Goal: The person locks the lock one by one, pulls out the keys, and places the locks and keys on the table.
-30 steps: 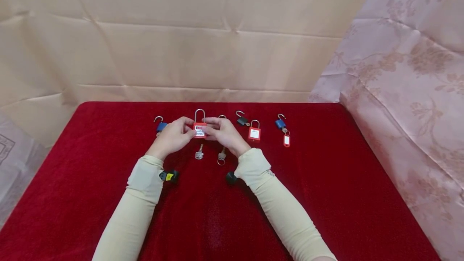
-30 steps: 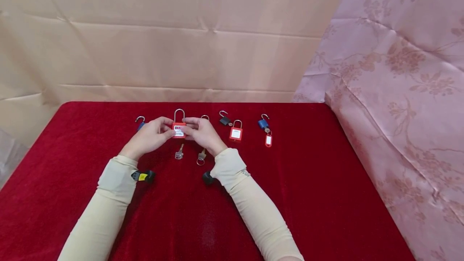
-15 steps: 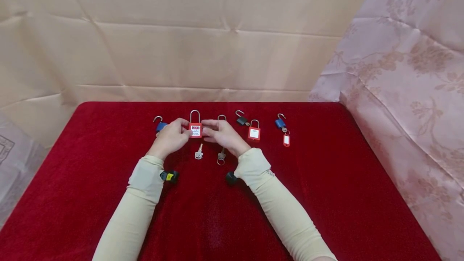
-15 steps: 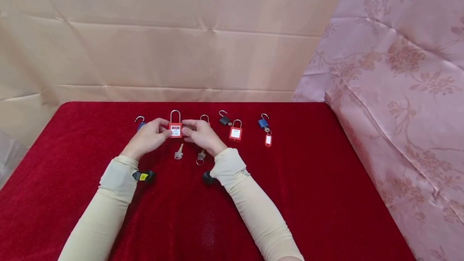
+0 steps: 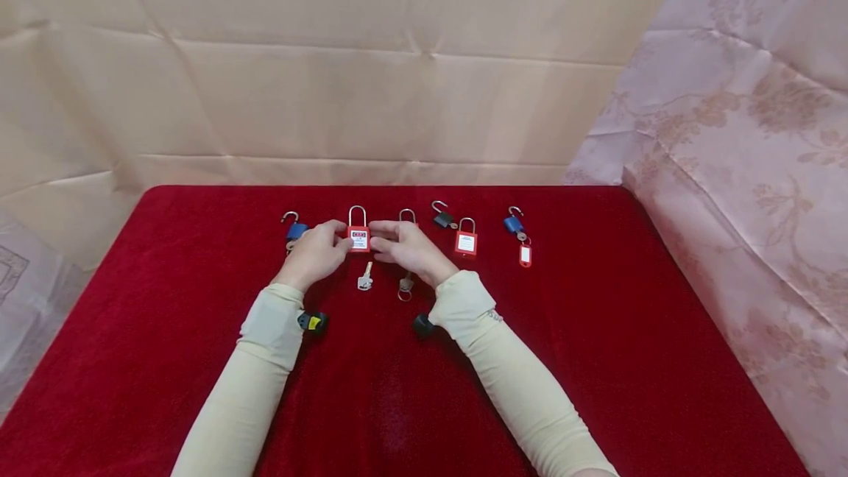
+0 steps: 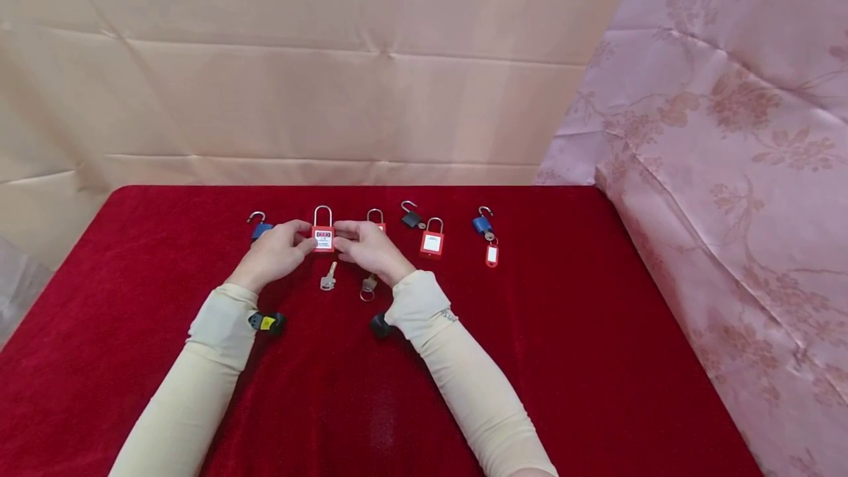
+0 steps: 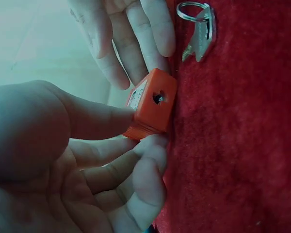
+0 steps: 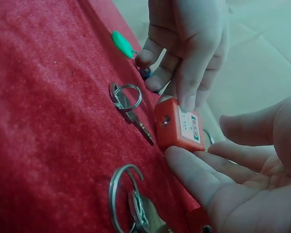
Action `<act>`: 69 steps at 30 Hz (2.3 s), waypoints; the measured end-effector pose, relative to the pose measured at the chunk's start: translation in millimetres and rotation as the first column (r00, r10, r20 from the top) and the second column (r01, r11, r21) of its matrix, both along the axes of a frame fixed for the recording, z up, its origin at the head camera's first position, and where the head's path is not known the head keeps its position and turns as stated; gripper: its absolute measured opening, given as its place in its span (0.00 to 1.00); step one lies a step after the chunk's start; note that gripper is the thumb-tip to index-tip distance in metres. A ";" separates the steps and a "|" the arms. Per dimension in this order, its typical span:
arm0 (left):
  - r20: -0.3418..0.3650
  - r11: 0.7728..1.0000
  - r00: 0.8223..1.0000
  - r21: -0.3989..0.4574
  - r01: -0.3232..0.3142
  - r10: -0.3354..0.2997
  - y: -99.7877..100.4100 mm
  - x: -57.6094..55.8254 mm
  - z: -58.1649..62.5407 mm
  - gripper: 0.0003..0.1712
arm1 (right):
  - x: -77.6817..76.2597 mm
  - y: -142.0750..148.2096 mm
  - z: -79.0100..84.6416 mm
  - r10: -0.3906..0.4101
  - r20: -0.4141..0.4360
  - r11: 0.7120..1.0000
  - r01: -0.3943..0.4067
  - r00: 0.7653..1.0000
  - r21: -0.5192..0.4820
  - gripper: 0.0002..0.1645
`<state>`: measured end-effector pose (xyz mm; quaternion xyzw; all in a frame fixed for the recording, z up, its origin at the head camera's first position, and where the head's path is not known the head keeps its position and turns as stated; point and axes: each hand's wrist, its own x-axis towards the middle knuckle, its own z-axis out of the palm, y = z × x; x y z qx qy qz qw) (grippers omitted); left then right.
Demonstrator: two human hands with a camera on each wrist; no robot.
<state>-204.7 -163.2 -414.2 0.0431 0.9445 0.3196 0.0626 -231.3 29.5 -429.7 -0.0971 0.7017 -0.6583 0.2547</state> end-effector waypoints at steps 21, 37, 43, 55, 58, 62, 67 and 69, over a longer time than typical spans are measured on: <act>-0.010 1.000 1.000 -0.001 -0.002 0.002 -1.4 0.9 4.8 0.24 | -3.7 9.1 7.3 0.028 -0.065 0.999 -0.027 0.998 0.019 0.28; -0.099 0.977 0.991 0.182 0.109 -0.092 12.6 8.3 18.3 0.25 | -40.0 76.9 18.2 0.042 -0.463 0.747 0.281 0.885 0.603 0.24; -0.106 0.968 0.984 0.194 0.162 -0.143 24.1 9.8 16.8 0.25 | -47.2 79.1 10.0 0.081 -0.491 0.648 0.329 0.867 0.687 0.24; -0.103 0.962 0.976 0.177 0.207 -0.191 32.6 11.0 12.7 0.24 | -51.4 76.6 4.7 0.189 -0.526 0.520 0.370 0.829 0.770 0.26; -0.098 0.964 0.977 0.168 0.206 -0.192 31.9 10.6 11.9 0.24 | -51.6 75.4 5.0 0.179 -0.516 0.532 0.359 0.838 0.767 0.29; -0.091 0.967 0.978 0.161 0.199 -0.187 28.9 10.3 10.0 0.24 | -51.1 73.0 4.3 0.137 -0.495 0.571 0.340 0.858 0.747 0.30; -0.074 0.968 0.980 0.156 0.196 -0.187 26.0 9.4 6.7 0.25 | -51.6 72.3 0.9 0.085 -0.491 0.605 0.347 0.867 0.717 0.27; -0.070 0.968 0.980 0.155 0.196 -0.187 25.3 8.6 5.6 0.25 | -53.1 73.0 -0.8 0.061 -0.501 0.615 0.363 0.863 0.700 0.25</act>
